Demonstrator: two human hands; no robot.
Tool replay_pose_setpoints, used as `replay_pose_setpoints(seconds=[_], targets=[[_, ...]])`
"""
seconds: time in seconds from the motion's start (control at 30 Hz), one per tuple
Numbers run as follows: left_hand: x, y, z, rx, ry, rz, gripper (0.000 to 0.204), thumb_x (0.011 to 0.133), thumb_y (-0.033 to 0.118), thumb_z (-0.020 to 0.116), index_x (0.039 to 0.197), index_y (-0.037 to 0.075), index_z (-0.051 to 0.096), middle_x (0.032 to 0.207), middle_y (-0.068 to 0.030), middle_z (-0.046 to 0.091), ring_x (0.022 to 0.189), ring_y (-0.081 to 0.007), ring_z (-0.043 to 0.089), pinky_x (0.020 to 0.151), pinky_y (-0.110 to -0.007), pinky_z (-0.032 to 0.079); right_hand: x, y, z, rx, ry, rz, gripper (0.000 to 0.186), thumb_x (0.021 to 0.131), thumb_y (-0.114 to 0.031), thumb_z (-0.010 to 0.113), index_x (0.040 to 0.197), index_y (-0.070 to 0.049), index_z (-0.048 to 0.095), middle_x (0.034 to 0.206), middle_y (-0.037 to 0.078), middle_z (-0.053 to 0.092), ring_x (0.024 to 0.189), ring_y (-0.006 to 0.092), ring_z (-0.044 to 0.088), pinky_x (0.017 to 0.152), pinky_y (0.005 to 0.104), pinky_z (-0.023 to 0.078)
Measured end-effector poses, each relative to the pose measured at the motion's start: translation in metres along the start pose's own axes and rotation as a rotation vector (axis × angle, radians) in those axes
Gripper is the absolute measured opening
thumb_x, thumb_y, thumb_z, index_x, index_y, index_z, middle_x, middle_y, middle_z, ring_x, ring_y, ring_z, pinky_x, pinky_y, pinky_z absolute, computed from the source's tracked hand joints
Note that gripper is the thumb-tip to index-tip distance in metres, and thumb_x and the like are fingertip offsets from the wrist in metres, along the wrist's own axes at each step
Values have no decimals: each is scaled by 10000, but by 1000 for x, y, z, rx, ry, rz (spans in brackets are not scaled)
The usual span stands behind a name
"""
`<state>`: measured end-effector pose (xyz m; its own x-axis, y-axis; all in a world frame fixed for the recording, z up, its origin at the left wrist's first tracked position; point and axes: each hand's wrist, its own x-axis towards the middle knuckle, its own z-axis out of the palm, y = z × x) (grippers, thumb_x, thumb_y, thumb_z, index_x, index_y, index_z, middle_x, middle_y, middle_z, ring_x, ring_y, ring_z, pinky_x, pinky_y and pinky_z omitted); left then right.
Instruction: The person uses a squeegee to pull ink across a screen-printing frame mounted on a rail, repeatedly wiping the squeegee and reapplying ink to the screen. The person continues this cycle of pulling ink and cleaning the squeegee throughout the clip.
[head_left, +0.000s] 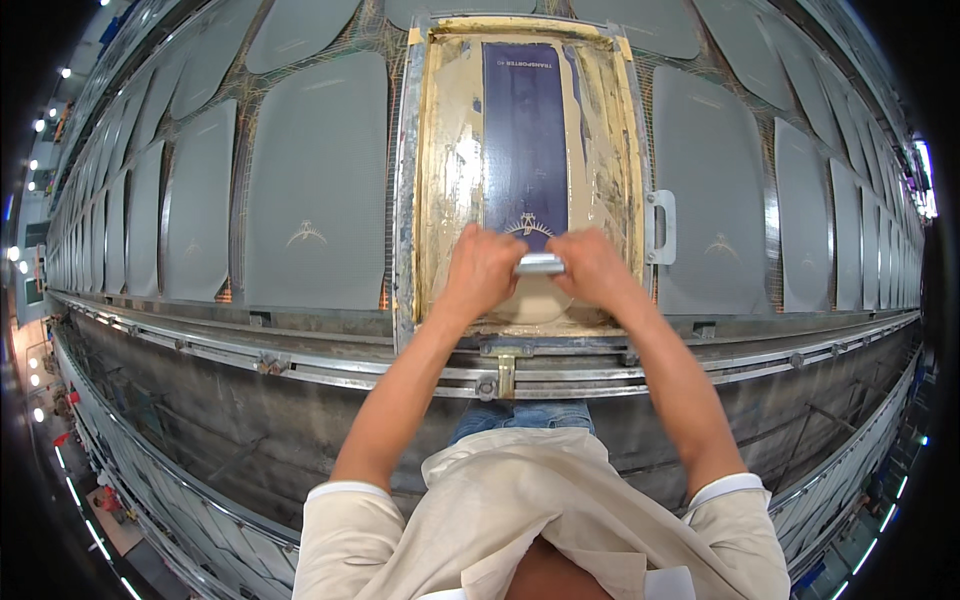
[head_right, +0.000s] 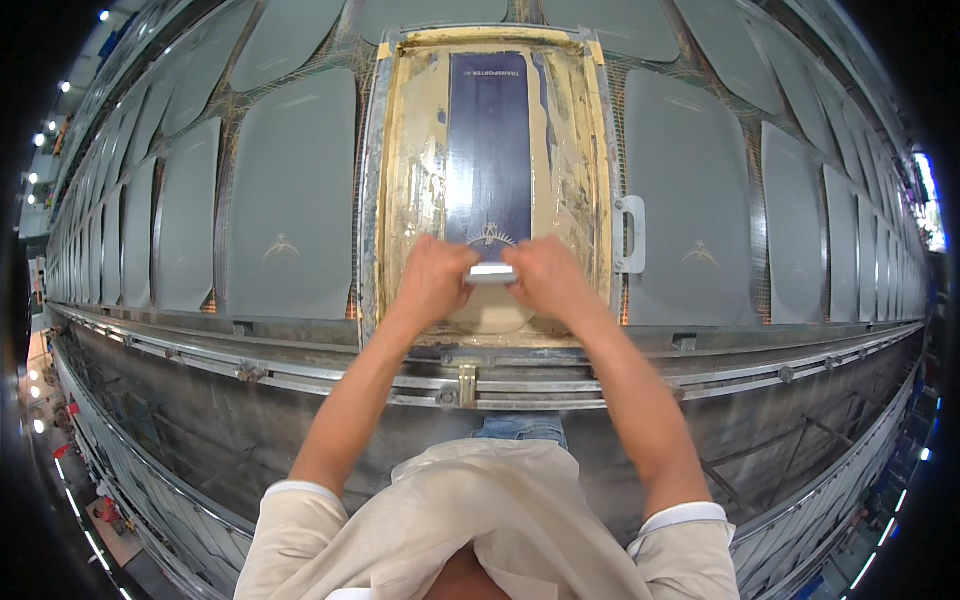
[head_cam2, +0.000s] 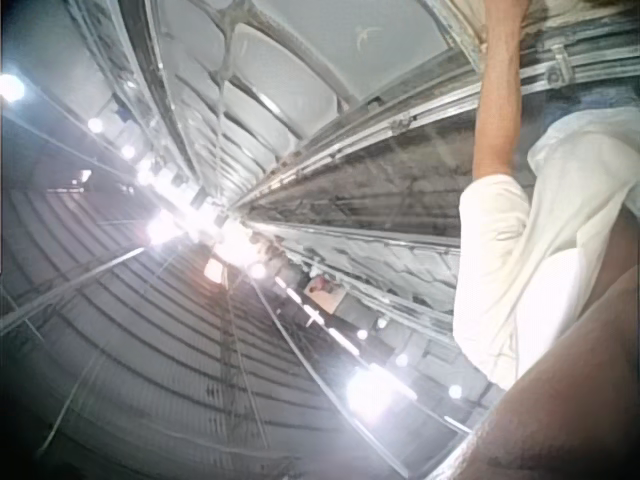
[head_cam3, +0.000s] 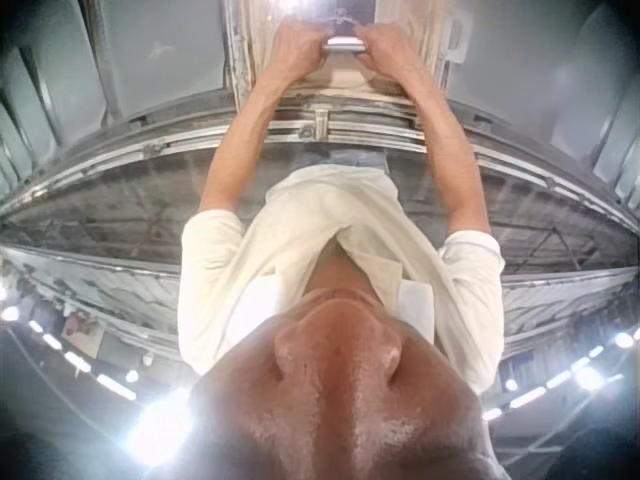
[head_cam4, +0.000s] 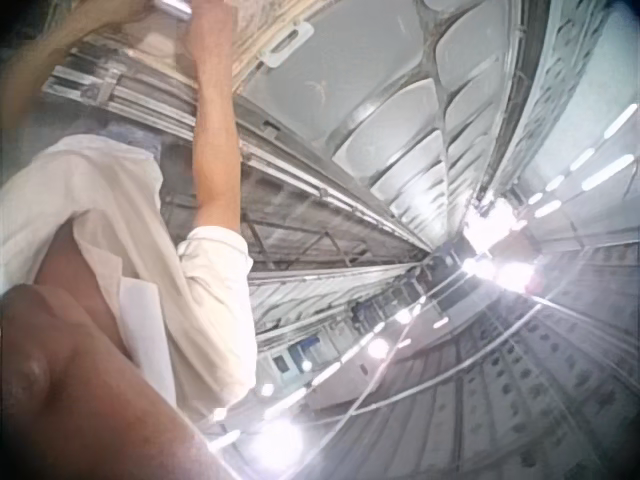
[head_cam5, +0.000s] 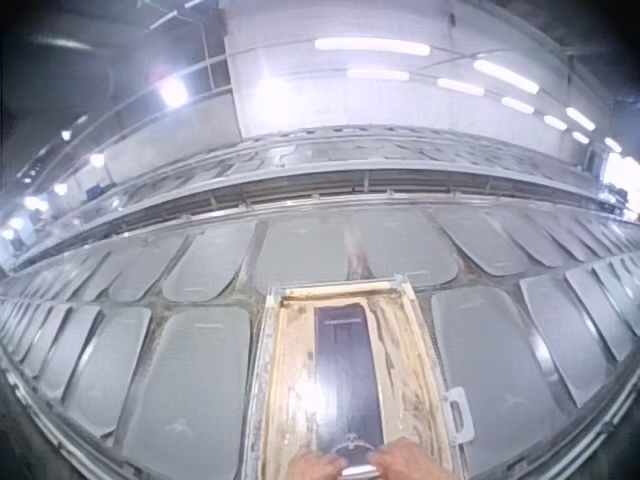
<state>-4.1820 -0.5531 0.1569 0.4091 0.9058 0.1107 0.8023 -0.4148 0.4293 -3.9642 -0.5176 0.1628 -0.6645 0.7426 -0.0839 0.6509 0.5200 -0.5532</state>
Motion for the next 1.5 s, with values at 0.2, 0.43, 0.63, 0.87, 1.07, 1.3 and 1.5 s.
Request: replay_pose_setpoints(seconds=[0.2,0.43,0.63,0.87,1.07,1.3,1.5], targets=[[-39,27,-6,29,112,-51,289,600,59,767,875,115,698,861,-39,656,902,-261,617,837,-415,447,-15,2,-40,260,204,289,366,899,-273,707,1181,-40,705,1137,205,710,1079,347,674,968,408,490],[-39,30,-1,109,79,2,149,683,68,684,829,99,687,898,-39,648,935,-238,595,868,-383,427,-30,173,1,56,716,847,393,1014,-384,565,1113,-18,671,1146,179,694,1087,364,639,934,444,485],[-57,23,-16,69,114,-70,184,669,80,720,843,124,676,892,-20,648,880,-225,614,868,-369,423,-19,113,-48,284,750,730,292,993,-279,626,932,6,647,778,94,624,726,183,553,695,358,450],[-110,-69,-89,50,31,-187,277,637,78,755,899,152,704,932,-16,663,945,-251,634,863,-414,435,61,-6,-3,335,799,587,276,976,-270,633,924,1,646,785,100,615,724,200,555,710,370,455],[-194,-192,-171,92,61,-116,266,651,49,745,898,145,720,968,-3,699,926,-239,635,860,-410,430,169,-91,100,489,887,531,292,953,-296,638,967,-5,662,877,172,682,825,294,640,793,396,492],[-286,-218,-203,159,-7,-4,406,593,41,758,986,116,689,1046,10,699,915,-227,621,871,-400,434,201,-135,118,438,863,657,304,941,-326,647,1014,-34,687,884,183,697,787,330,648,736,408,491],[-301,-232,-182,142,24,43,475,562,61,782,1021,114,670,1082,-15,687,908,-236,603,842,-407,429,203,-139,118,341,825,720,311,947,-337,649,987,-30,680,737,112,616,667,210,542,641,362,439]])
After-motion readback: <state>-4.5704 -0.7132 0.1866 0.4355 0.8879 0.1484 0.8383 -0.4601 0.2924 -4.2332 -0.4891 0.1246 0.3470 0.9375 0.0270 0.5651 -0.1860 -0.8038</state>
